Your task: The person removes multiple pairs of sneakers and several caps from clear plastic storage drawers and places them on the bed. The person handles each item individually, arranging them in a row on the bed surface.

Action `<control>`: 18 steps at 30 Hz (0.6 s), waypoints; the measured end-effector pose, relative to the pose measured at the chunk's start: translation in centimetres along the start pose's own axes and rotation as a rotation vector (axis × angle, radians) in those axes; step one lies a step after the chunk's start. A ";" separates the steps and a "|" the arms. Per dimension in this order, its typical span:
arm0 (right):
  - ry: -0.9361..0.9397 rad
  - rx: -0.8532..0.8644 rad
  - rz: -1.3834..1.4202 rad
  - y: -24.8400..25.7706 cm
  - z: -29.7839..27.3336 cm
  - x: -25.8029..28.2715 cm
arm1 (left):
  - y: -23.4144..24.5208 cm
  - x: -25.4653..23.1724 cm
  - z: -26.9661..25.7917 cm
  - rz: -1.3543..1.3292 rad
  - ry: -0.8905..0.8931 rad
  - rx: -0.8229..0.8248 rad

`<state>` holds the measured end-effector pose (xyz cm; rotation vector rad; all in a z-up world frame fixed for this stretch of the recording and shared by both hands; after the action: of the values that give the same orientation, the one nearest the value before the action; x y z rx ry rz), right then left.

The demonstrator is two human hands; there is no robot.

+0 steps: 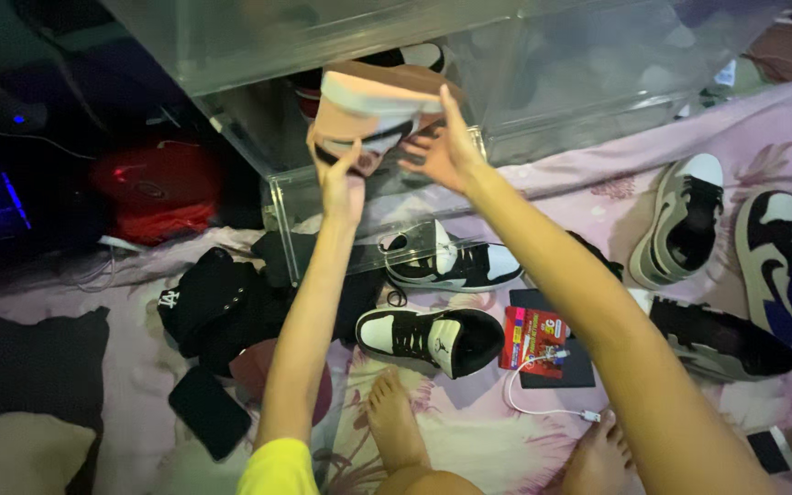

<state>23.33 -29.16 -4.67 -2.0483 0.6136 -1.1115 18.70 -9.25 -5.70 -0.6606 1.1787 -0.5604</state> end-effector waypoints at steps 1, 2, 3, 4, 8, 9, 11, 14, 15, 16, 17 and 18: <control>-0.011 0.012 0.002 0.1 -0.1 -0.7 | -0.7 -1.0 -1.4 0.055 -0.003 0.011; 0.035 0.122 0.002 0.1 -0.3 -1.4 | -1.1 -1.8 -2.9 0.110 -0.005 0.023; 0.093 0.224 0.006 0.5 -0.8 -2.0 | -1.3 -2.5 -4.5 0.324 -0.082 0.088; 0.153 0.326 0.008 0.7 -1.2 -2.4 | -1.4 -3.4 -5.9 0.535 -0.163 0.156; 0.039 0.195 0.085 3.7 -5.2 -3.8 | -2.3 -4.6 -12.1 0.677 -0.072 0.505; -0.027 0.121 0.097 4.7 -6.5 -3.3 | -2.9 -4.7 -13.2 0.649 0.045 0.535; 0.012 0.110 0.058 7.3 -10.1 -3.3 | -5.0 -4.4 -15.4 0.559 0.216 0.484; 0.105 0.069 0.068 11.4 -13.2 -2.6 | -10.1 -2.2 -17.4 0.806 0.151 0.517; 0.137 0.052 0.079 12.9 -14.1 -2.4 | -12.0 -1.2 -18.2 0.948 0.070 0.539; 0.158 0.034 0.058 14.6 -15.2 -1.8 | -13.7 -0.3 -18.6 1.011 0.048 0.586; 0.181 0.023 0.033 16.4 -16.2 -0.3 | -15.5 0.7 -18.4 1.074 0.017 0.631; 0.203 0.013 0.008 18.0 -17.2 1.4 | -17.1 2.2 -17.9 1.138 -0.015 0.675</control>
<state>8.08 -47.72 -11.47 -1.9347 0.7120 -1.3251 1.31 -25.70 0.98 0.5918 1.0617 0.0522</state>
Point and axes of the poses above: each hand's wrist, its own z-axis towards the middle knuckle, its own y-axis out of the back of the hand, x = y × z, the point moved 1 cm from there along z, towards the middle knuckle, and after that the axes turned 1 degree about z, right-handed, at the moved point
